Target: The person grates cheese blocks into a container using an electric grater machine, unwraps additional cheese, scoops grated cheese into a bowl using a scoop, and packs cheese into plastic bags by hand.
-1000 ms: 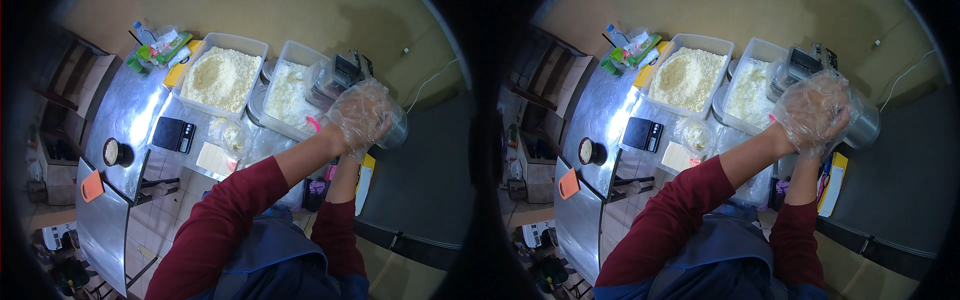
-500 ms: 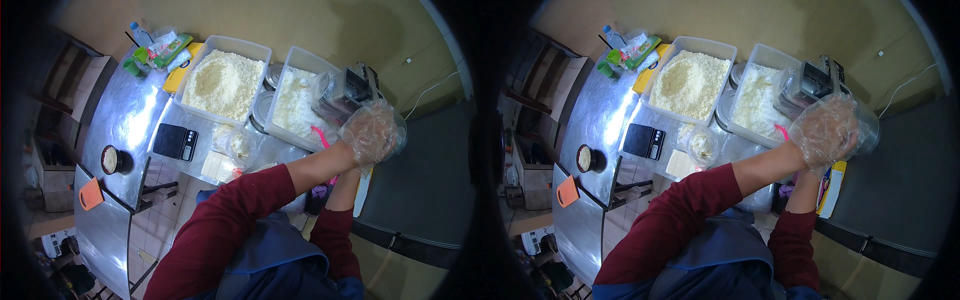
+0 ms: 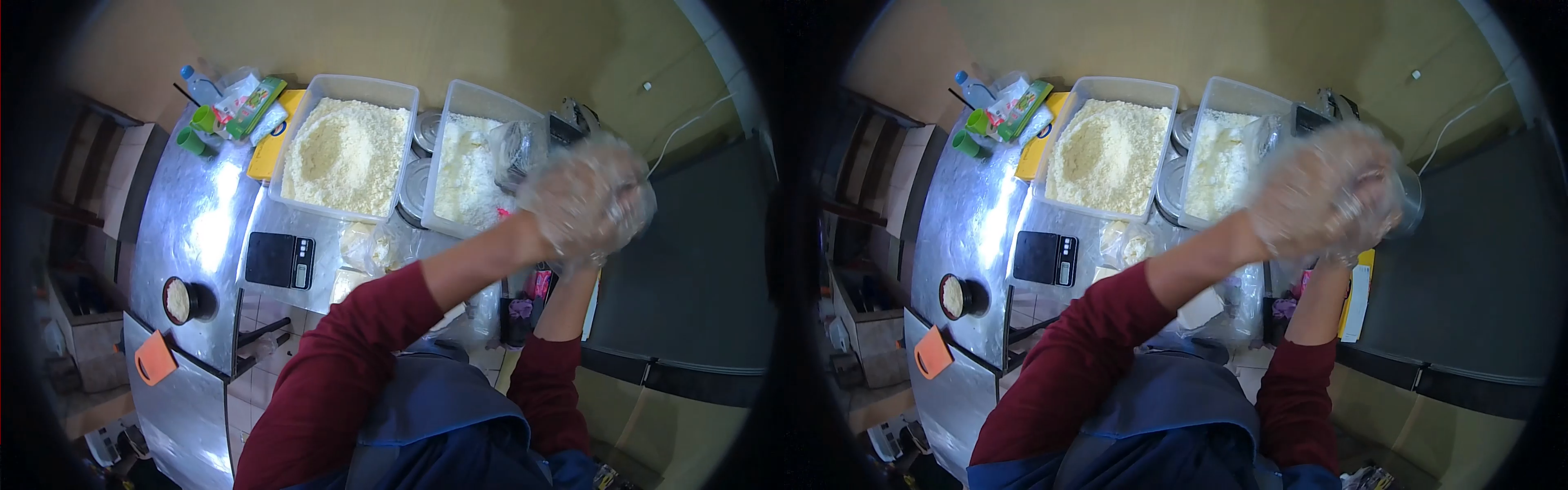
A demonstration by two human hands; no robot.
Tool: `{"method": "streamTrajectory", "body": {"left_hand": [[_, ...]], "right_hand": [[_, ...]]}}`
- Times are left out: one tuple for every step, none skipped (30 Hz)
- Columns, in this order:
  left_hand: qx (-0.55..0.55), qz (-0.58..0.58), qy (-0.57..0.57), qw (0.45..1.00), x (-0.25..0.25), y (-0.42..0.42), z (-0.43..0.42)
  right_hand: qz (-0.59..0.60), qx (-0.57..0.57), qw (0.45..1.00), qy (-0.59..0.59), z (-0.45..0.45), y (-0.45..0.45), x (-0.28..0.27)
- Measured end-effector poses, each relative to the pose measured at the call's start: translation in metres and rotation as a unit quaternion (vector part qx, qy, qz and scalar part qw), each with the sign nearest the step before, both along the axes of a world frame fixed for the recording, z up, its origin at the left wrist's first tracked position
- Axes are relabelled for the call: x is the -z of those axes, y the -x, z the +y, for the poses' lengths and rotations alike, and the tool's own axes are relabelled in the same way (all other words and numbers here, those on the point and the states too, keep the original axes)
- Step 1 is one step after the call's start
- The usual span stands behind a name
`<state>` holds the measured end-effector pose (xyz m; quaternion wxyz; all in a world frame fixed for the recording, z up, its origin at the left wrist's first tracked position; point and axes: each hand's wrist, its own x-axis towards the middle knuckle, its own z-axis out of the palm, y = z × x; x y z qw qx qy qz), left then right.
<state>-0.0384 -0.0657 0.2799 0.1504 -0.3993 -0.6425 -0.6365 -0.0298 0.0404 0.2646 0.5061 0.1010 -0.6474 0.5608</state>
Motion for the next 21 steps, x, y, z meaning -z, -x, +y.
{"method": "streamTrajectory", "body": {"left_hand": [[-0.058, 0.030, -0.015, 0.998, -0.002, 0.008, -0.016], [-0.115, 0.059, -0.031, 0.991, -0.003, 0.016, -0.032], [-0.123, 0.060, -0.038, 0.990, -0.002, 0.024, -0.051], [-0.131, 0.061, -0.044, 0.989, 0.001, 0.031, -0.071], [-0.134, 0.045, -0.040, 0.989, 0.003, 0.033, -0.091], [-0.138, 0.030, -0.034, 0.989, 0.006, 0.034, -0.110], [-0.129, 0.011, -0.045, 0.991, 0.014, 0.034, -0.126], [-0.122, -0.010, -0.055, 0.991, 0.024, 0.032, -0.140], [-0.121, -0.020, -0.053, 0.991, 0.035, 0.029, -0.152], [-0.123, -0.057, -0.044, 0.990, 0.045, 0.024, -0.163], [-0.123, -0.092, -0.034, 0.988, 0.054, 0.019, -0.171], [-0.123, -0.099, -0.032, 0.987, 0.063, 0.012, -0.178], [-0.119, -0.137, -0.009, 0.983, 0.070, 0.004, -0.184], [-0.116, -0.173, 0.012, 0.978, 0.077, -0.003, -0.188], [-0.127, -0.181, 0.041, 0.974, 0.082, -0.010, -0.191], [-0.134, -0.185, 0.040, 0.973, 0.086, -0.017, -0.195], [-0.115, -0.211, 0.078, 0.967, 0.090, -0.024, -0.200], [-0.099, -0.239, 0.116, 0.959, 0.096, -0.031, -0.206], [-0.101, -0.226, 0.096, 0.964, 0.110, -0.038, -0.205], [-0.087, -0.273, 0.095, 0.953, 0.116, -0.046, -0.206], [-0.074, -0.285, 0.137, 0.946, 0.119, -0.053, -0.208]], "right_hand": [[0.001, 0.004, 1.000, 0.005, 0.002, 0.003, -0.003], [0.000, 0.009, 1.000, 0.005, 0.003, 0.006, -0.004], [0.005, 0.013, 1.000, 0.002, 0.005, 0.007, -0.002], [0.004, 0.017, 1.000, -0.002, 0.007, 0.007, 0.002], [0.010, 0.020, 1.000, -0.019, 0.008, 0.005, 0.011], [0.016, 0.023, 0.999, -0.033, 0.009, 0.004, 0.019], [0.009, 0.024, 0.999, -0.033, 0.007, 0.004, 0.024], [0.024, 0.033, 0.998, -0.037, 0.005, 0.003, 0.031], [0.038, 0.042, 0.998, -0.040, 0.003, 0.001, 0.036], [0.028, 0.042, 0.998, -0.039, 0.002, 0.001, 0.038], [0.034, 0.045, 0.997, -0.044, 0.002, 0.001, 0.037], [0.042, 0.049, 0.997, -0.050, 0.003, 0.001, 0.036], [0.035, 0.047, 0.997, -0.051, 0.004, 0.000, 0.038], [0.040, 0.035, 0.997, -0.058, 0.005, 0.001, 0.038], [0.045, 0.022, 0.997, -0.065, 0.007, 0.001, 0.037], [0.042, 0.014, 0.997, -0.064, 0.010, 0.000, 0.035], [0.030, 0.016, 0.997, -0.072, 0.013, 0.001, 0.031], [0.019, 0.014, 0.997, -0.079, 0.017, 0.002, 0.025], [0.021, -0.026, 0.997, -0.064, 0.027, 0.005, 0.017], [0.023, -0.069, 0.996, -0.048, 0.041, 0.011, 0.006], [0.012, -0.085, 0.994, -0.070, 0.061, 0.018, -0.006]]}}
